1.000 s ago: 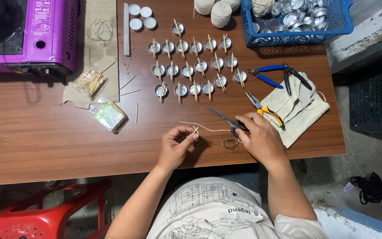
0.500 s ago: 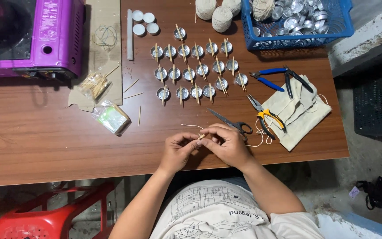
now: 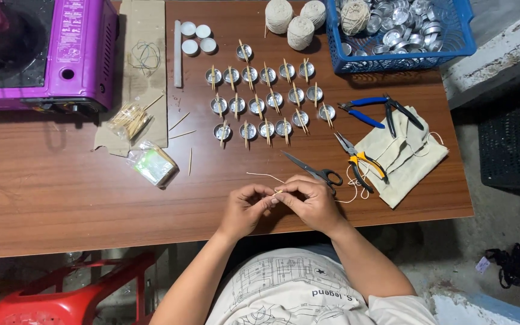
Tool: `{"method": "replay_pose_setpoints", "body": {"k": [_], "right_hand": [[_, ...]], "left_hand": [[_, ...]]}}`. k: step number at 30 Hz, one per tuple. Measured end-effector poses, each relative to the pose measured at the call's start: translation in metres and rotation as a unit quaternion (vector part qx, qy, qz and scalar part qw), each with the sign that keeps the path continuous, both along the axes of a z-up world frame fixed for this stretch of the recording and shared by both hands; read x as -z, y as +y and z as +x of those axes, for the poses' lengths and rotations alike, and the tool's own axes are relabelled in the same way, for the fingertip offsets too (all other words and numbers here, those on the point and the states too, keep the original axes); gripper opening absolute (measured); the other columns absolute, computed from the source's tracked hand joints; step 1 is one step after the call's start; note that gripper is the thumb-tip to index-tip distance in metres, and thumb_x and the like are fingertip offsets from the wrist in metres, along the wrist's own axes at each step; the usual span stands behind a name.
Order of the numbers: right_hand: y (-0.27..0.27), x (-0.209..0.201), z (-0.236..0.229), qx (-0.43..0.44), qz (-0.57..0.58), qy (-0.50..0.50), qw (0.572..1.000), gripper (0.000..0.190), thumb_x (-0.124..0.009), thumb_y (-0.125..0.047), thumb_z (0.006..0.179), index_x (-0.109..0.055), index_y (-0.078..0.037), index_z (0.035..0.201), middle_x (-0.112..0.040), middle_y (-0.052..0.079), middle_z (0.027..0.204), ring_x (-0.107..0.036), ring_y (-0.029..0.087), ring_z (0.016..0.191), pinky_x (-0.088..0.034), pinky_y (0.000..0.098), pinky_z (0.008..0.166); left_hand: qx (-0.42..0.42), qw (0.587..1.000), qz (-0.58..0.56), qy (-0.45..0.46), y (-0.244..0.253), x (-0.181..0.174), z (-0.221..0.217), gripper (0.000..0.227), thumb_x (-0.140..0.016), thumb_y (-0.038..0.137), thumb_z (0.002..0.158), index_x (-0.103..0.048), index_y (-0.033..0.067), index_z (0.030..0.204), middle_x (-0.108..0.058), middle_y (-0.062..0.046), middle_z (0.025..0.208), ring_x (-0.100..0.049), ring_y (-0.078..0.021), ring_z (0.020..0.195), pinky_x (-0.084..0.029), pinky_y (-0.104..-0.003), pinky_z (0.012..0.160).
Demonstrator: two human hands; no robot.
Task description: Assembling candle wicks by cutting string and attaching them to metal wick tabs at a workshop table.
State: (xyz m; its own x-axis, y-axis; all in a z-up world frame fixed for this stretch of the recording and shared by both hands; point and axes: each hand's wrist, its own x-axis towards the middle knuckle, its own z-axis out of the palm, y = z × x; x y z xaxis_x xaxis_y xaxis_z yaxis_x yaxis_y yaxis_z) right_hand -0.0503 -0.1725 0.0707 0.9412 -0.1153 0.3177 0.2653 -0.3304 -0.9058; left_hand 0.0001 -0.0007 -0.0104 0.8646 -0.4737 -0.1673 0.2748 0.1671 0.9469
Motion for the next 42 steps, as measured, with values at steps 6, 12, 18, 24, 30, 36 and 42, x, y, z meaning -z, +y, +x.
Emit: {"method": "replay_pose_setpoints", "body": {"k": [6,12,18,24,30,36,42], "right_hand": [[0.0,0.0,0.001,-0.01,-0.001,-0.022,1.0,0.007,-0.074,-0.003,0.091,-0.08,-0.002,0.088,-0.076,0.009,0.075,-0.068,0.019,0.062,-0.053,0.0311,0.057],[0.006,0.004,-0.001,0.018,-0.015,-0.046,0.999,0.009,-0.072,-0.004,0.092,-0.08,-0.004,0.087,-0.075,0.007,0.075,-0.068,0.019,0.06,-0.053,0.0295,0.055],[0.01,0.01,0.0,0.042,-0.014,-0.047,0.998,0.01,-0.072,-0.006,0.093,-0.081,-0.004,0.09,-0.075,0.008,0.072,-0.066,0.018,0.052,-0.051,0.0268,0.048],[0.011,0.025,-0.002,0.026,0.095,-0.026,0.995,0.021,-0.06,-0.008,0.1,-0.079,0.0,0.101,-0.072,0.01,0.073,-0.059,0.01,0.05,-0.049,0.0244,0.045],[0.016,0.019,-0.003,0.028,0.117,-0.031,0.992,0.018,-0.065,-0.004,0.095,-0.075,0.006,0.107,-0.067,0.011,0.073,-0.061,0.011,0.049,-0.048,0.0217,0.041],[0.018,0.022,-0.006,0.033,0.106,-0.01,0.994,0.018,-0.068,-0.002,0.093,-0.075,0.007,0.107,-0.067,0.012,0.074,-0.062,0.012,0.053,-0.05,0.0217,0.042],[0.032,0.017,-0.014,0.044,0.104,0.041,0.993,0.016,-0.072,-0.004,0.09,-0.076,0.004,0.103,-0.069,0.014,0.078,-0.064,0.014,0.062,-0.058,0.0258,0.047]], "left_hand": [[0.002,1.0,-0.006,-0.014,0.003,-0.001,0.002,0.018,-0.085,-0.003,0.082,-0.077,-0.0063,0.098,-0.077,-0.016,0.075,-0.076,-0.0191,0.071,-0.066,-0.029,0.056],[-0.005,1.0,-0.009,-0.016,0.002,0.005,0.003,0.017,-0.086,-0.004,0.08,-0.077,-0.0074,0.094,-0.075,-0.015,0.07,-0.075,-0.0175,0.068,-0.064,-0.027,0.053],[-0.015,1.0,0.009,-0.022,0.002,0.0,0.002,0.014,-0.085,-0.003,0.083,-0.077,-0.0062,0.094,-0.075,-0.016,0.067,-0.075,-0.0177,0.064,-0.062,-0.026,0.049],[-0.03,0.999,-0.013,-0.003,0.001,-0.005,0.003,0.02,-0.086,-0.003,0.081,-0.076,-0.008,0.098,-0.077,-0.017,0.072,-0.076,-0.0189,0.065,-0.064,-0.027,0.052],[-0.04,0.998,-0.041,0.017,0.002,0.006,0.004,0.024,-0.085,-0.002,0.082,-0.073,-0.0053,0.103,-0.077,-0.016,0.077,-0.077,-0.0197,0.067,-0.065,-0.027,0.054],[-0.052,0.996,-0.056,0.046,-0.001,-0.004,0.011,0.017,-0.08,0.0,0.088,-0.077,-0.0037,0.105,-0.079,-0.016,0.083,-0.077,-0.0196,0.076,-0.066,-0.03,0.065],[-0.056,0.995,-0.078,0.003,0.002,0.022,0.009,0.015,-0.081,-0.001,0.087,-0.08,-0.0016,0.102,-0.077,-0.016,0.094,-0.074,-0.0195,0.09,-0.062,-0.035,0.076]]}}
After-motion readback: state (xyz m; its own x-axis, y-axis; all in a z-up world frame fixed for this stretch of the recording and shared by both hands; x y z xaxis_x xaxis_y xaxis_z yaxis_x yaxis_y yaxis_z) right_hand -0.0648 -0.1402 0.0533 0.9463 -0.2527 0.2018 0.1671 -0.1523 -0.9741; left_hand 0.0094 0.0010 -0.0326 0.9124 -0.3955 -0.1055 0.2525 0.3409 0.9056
